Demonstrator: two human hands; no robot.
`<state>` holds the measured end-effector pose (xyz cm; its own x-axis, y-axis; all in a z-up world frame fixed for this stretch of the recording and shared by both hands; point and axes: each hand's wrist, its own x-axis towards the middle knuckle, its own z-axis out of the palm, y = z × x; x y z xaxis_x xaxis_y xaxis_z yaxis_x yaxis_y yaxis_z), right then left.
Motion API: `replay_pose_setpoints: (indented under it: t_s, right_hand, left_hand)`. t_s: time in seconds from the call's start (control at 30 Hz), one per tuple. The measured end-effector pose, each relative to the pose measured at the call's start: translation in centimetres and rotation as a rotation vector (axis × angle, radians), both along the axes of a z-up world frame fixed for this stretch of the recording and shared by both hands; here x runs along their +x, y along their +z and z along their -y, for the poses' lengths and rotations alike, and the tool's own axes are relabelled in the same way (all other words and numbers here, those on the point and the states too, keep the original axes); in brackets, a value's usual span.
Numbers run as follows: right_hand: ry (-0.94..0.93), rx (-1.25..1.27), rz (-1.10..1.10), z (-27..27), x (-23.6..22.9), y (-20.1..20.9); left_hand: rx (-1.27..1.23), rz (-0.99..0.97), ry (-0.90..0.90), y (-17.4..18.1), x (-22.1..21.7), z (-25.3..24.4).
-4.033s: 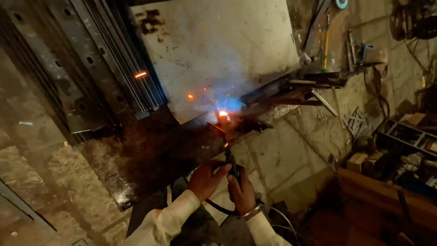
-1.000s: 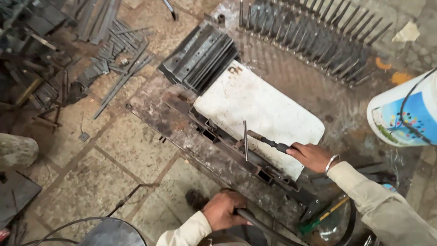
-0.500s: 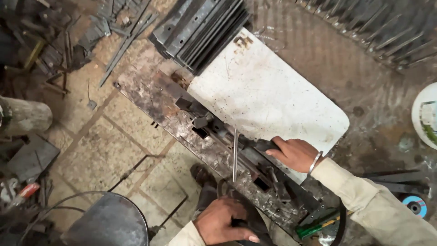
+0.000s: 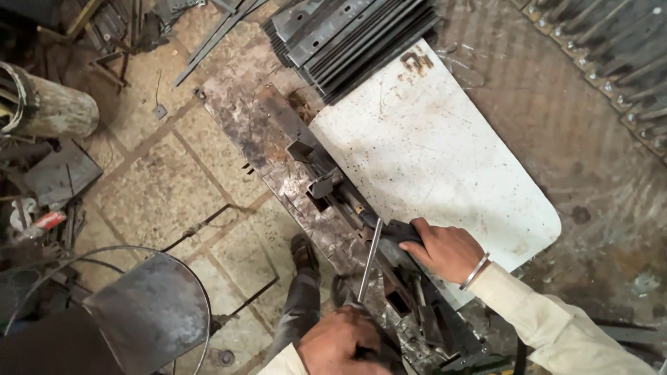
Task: The recorder is welding and assembling metal components in a workshop.
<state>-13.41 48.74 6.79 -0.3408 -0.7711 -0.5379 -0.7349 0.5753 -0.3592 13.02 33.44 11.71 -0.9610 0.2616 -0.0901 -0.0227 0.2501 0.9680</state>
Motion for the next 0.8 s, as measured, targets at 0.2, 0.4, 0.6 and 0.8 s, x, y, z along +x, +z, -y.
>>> replay_pose_setpoints:
  t_s: [0.2, 0.4, 0.6, 0.8]
  right_hand:
    - [0.022, -0.005, 0.028, 0.8, -0.9, -1.0]
    - [0.016, -0.008, 0.029, 0.5, -0.8, -2.1]
    - [0.013, 0.040, 0.031, 0.3, -0.8, -2.6]
    - [-0.008, 0.001, 0.018, -0.3, -0.7, -3.5]
  left_hand:
    - [-0.030, -0.013, 0.028, -1.4, 0.6, -1.0]
    - [-0.024, 0.077, 0.021, -0.7, 0.1, -1.1]
    - [-0.017, 0.081, 0.024, -0.1, -0.2, -1.2]
    - [0.093, 0.227, 0.072, 1.3, -0.3, -1.1]
